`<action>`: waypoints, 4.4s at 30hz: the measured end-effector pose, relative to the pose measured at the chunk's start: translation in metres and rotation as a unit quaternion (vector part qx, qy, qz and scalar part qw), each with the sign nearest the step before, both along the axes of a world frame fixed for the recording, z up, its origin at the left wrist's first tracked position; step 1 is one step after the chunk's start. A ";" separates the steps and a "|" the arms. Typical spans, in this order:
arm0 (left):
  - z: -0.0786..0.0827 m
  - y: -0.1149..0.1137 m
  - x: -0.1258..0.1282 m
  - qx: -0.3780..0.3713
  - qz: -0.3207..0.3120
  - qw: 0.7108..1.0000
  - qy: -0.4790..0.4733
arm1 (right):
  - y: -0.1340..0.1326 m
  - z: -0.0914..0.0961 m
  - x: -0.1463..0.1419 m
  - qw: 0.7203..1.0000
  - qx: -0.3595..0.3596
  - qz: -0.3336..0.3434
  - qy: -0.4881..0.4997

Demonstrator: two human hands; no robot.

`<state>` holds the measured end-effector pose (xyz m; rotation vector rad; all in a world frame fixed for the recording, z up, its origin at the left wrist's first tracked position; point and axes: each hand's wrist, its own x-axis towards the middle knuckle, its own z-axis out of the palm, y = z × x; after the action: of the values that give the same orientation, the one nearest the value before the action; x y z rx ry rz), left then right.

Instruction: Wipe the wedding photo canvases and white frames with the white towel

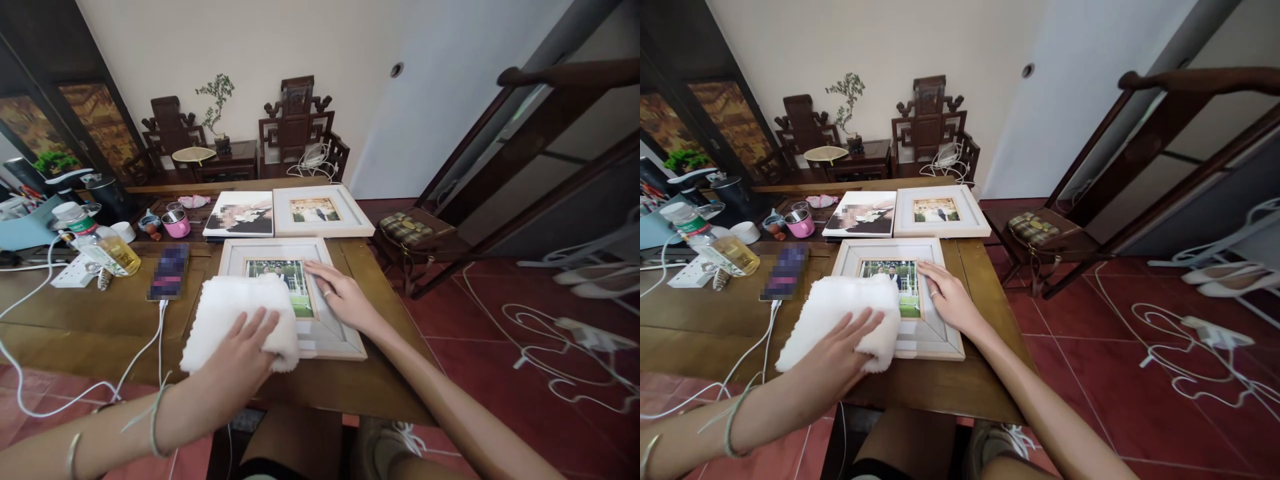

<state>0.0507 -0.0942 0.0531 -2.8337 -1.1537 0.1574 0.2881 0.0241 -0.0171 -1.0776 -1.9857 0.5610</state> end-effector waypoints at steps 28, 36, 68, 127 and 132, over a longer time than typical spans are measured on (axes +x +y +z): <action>0.018 -0.012 0.024 -0.060 0.042 0.997 -0.036 | 0.000 0.002 0.000 1.000 0.003 0.002 -0.021; -0.019 0.096 0.014 0.036 0.106 0.992 -0.066 | 0.001 0.000 0.001 1.000 -0.001 0.004 -0.001; -0.015 0.117 0.049 0.036 0.095 0.995 -0.001 | -0.001 0.002 -0.001 1.000 -0.001 -0.005 0.004; 0.003 0.149 0.056 -0.016 -0.052 0.980 -0.193 | -0.001 0.000 0.000 0.999 0.006 0.033 -0.028; -0.006 0.144 0.040 -0.010 -0.013 0.995 -0.098 | 0.000 0.000 0.001 0.998 0.014 0.054 -0.010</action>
<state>0.0905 0.0495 0.0468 -2.9354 -1.1527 -0.1144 0.2890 0.0244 -0.0175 -0.9679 -2.0730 0.5795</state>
